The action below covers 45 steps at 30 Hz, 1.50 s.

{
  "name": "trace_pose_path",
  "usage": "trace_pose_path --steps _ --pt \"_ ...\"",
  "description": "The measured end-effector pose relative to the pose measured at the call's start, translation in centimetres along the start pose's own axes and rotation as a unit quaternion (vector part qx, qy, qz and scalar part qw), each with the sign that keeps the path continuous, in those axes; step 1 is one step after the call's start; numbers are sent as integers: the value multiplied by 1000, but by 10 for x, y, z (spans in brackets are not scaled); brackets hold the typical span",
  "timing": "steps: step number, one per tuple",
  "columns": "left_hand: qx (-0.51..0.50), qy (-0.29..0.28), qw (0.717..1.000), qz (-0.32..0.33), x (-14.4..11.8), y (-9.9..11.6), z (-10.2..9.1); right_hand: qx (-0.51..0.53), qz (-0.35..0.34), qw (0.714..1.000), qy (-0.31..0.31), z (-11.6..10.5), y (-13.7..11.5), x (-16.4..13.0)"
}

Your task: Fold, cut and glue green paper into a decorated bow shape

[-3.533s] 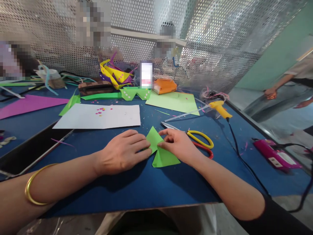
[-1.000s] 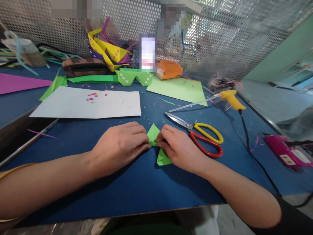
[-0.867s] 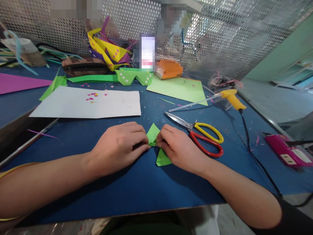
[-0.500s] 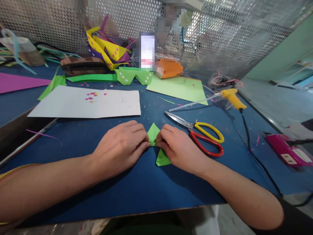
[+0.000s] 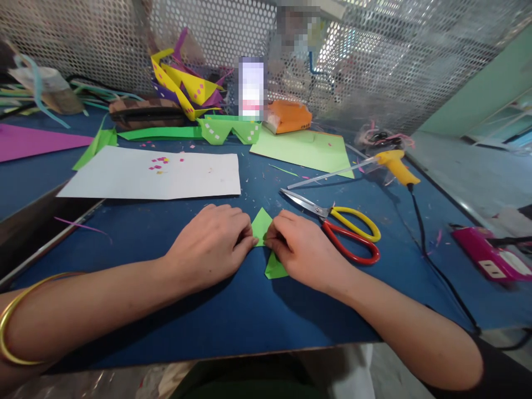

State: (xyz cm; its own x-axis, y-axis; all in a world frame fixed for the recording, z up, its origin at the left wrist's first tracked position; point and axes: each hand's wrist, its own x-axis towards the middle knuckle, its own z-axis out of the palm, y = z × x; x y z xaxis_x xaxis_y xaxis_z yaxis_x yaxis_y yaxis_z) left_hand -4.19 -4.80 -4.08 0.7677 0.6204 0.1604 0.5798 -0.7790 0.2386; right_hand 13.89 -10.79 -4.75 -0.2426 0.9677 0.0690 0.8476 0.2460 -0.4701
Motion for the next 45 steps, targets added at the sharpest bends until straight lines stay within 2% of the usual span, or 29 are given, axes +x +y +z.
trace_pose_path --steps 9,18,29,34,39,45 --pt "-12 -14 1000 -15 -1 -3 -1 47 33 998 26 2 4 2" --pt "-116 -39 990 -64 5 -10 -8 88 53 995 7 0 4 6" --pt "-157 -63 978 -118 7 -8 -4 78 65 995 -2 -2 4 7" --pt "-192 -68 972 -115 10 -16 -6 77 69 995 -7 -2 3 8" --pt "-323 -78 934 -128 11 -28 -13 93 54 994 -1 0 5 7" --pt "-297 -108 942 -111 6 -24 -13 105 32 994 15 3 9 3"
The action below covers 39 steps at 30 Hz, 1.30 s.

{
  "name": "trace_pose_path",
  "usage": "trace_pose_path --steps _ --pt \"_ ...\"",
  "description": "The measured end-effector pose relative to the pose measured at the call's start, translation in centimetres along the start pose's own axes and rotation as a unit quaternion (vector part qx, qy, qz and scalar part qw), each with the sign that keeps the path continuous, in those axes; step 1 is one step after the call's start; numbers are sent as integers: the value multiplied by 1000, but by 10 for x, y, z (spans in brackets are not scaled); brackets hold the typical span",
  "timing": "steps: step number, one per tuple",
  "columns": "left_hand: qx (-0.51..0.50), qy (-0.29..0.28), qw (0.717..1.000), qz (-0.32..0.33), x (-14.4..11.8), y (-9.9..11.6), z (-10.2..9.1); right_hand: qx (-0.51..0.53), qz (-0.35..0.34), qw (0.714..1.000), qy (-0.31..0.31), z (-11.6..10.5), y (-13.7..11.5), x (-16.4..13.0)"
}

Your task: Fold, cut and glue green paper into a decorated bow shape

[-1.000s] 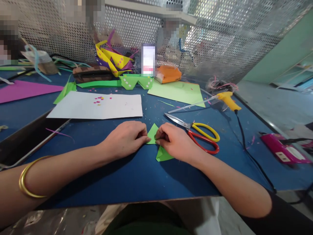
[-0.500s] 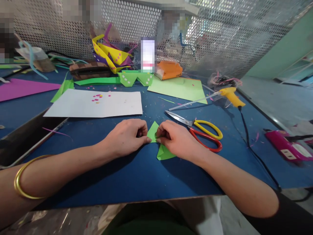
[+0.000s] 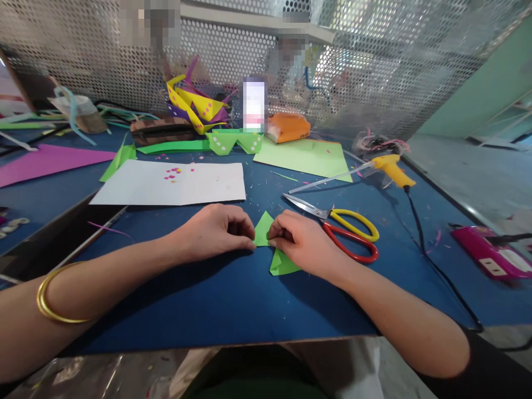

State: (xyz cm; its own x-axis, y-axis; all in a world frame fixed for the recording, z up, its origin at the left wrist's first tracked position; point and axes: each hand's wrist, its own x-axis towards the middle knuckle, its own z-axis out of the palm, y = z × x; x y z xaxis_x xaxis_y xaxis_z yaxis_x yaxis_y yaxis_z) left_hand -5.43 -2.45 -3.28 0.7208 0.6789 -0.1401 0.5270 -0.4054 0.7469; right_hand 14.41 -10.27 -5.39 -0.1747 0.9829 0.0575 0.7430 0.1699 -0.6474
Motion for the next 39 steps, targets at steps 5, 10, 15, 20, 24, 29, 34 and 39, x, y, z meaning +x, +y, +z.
trace_pose_path --steps 5,10,15,20,24,29,34,39 --pt "74 47 996 29 -1 1 9 5 -8 1000 7 1 2 -2" --pt "114 79 990 24 -1 1 16 21 33 999 6 0 -1 1" --pt "211 137 956 149 -10 0 22 14 54 998 0 0 -5 5" --pt "414 96 847 319 -19 3 29 16 40 999 10 1 -2 6" --pt "463 45 836 291 -26 9 31 67 22 998 0 -2 6 6" --pt "436 34 862 257 -36 16 30 91 23 996 -4 -5 10 8" --pt "413 48 873 256 -38 17 32 10 30 999 15 -2 4 8" --pt "397 72 875 268 -38 12 32 -79 80 994 18 -3 -4 6"
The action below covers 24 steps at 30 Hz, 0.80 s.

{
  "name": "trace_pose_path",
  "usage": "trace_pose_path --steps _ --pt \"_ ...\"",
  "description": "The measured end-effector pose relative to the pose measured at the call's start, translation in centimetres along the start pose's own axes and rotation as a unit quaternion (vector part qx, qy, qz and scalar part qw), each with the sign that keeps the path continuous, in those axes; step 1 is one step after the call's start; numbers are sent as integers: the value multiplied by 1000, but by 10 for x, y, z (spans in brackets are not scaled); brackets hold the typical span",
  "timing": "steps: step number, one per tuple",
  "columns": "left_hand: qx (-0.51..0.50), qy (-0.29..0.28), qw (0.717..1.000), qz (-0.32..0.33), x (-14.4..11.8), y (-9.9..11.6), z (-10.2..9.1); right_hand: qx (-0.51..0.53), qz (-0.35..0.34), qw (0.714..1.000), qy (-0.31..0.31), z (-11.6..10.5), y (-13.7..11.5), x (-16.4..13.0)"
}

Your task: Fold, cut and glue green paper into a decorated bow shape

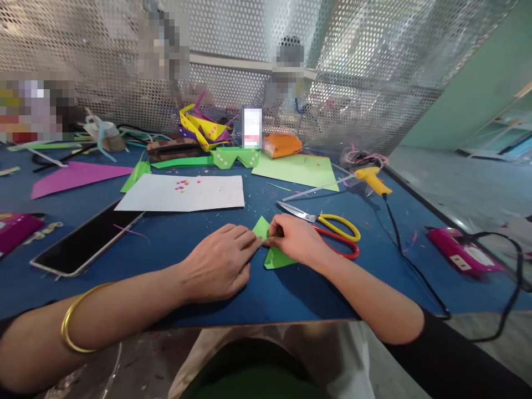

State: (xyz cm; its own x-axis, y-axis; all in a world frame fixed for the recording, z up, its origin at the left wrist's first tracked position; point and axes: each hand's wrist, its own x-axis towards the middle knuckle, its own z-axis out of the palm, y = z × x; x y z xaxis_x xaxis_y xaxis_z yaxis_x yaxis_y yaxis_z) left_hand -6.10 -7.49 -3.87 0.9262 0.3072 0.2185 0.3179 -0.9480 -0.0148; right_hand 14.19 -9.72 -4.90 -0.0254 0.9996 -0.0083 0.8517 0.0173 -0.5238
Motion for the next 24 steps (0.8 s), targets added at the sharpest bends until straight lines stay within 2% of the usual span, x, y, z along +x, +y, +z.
trace_pose_path --steps 3,6,12,14,18,24 --pt "8 22 1000 13 -2 -1 2 -12 22 1000 -18 -2 -3 2" --pt "29 17 999 18 -2 0 3 -6 19 999 -29 -4 -1 4" --pt "34 15 999 1 0 4 1 150 -51 986 -43 -7 20 5" --pt "28 18 999 -4 0 5 1 164 -58 984 -44 -7 24 5" --pt "21 26 999 -10 0 5 1 111 -38 992 -51 -7 20 5" --pt "27 6 1000 -13 -1 5 1 -8 7 1000 -25 -3 6 9"
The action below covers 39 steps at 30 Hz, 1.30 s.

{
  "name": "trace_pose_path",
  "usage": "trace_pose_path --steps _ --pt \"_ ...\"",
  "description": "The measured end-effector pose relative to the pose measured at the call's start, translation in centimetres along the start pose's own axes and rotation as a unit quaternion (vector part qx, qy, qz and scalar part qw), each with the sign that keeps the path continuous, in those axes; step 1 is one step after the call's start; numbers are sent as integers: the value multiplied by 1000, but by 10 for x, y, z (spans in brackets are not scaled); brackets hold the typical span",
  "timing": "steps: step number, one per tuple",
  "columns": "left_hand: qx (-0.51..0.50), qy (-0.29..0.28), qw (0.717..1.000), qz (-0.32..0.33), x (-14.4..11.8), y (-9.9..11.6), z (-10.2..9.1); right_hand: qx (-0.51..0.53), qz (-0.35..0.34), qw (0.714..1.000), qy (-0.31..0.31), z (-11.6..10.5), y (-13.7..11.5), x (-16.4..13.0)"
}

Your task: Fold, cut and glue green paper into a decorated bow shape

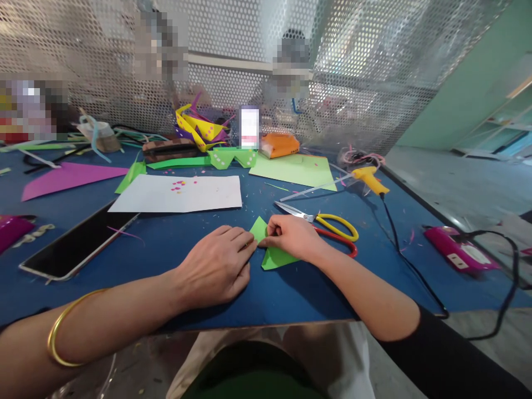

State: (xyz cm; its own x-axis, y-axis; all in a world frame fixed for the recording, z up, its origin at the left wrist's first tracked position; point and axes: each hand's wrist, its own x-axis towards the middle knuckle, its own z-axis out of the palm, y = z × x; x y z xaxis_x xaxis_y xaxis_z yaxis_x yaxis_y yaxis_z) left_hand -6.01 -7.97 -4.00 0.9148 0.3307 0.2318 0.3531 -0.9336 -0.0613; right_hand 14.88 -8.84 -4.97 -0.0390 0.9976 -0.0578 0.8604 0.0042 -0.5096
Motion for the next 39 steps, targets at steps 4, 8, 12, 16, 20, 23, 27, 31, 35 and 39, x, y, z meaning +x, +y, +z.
trace_pose_path --steps 4,8,12,16,20,23,27,31,35,39 --pt "7 -5 1000 7 0 1 -1 -20 16 1000 -15 -2 -7 -1" --pt "10 3 1000 14 -3 4 -3 -15 12 1000 -8 -3 -11 -5" --pt "13 19 1000 -5 -11 6 -3 8 37 999 14 -2 -10 -7" --pt "-2 24 999 -45 -8 5 -2 29 28 999 30 0 -8 -6" --pt "-78 15 969 -235 13 -4 -4 48 11 998 37 2 -8 -7" --pt "-199 -29 926 -320 28 -14 -5 61 7 996 57 5 -8 -9" --pt "-298 -25 895 -331 36 -21 -2 101 -17 992 80 9 -6 -6" --pt "-361 -5 877 -317 35 -22 4 152 -32 986 63 11 -4 -5" --pt "-491 71 803 -329 35 -23 4 299 -38 952 56 10 -6 -7" --pt "-565 132 740 -339 37 -20 1 438 -12 894 92 7 -9 -9"
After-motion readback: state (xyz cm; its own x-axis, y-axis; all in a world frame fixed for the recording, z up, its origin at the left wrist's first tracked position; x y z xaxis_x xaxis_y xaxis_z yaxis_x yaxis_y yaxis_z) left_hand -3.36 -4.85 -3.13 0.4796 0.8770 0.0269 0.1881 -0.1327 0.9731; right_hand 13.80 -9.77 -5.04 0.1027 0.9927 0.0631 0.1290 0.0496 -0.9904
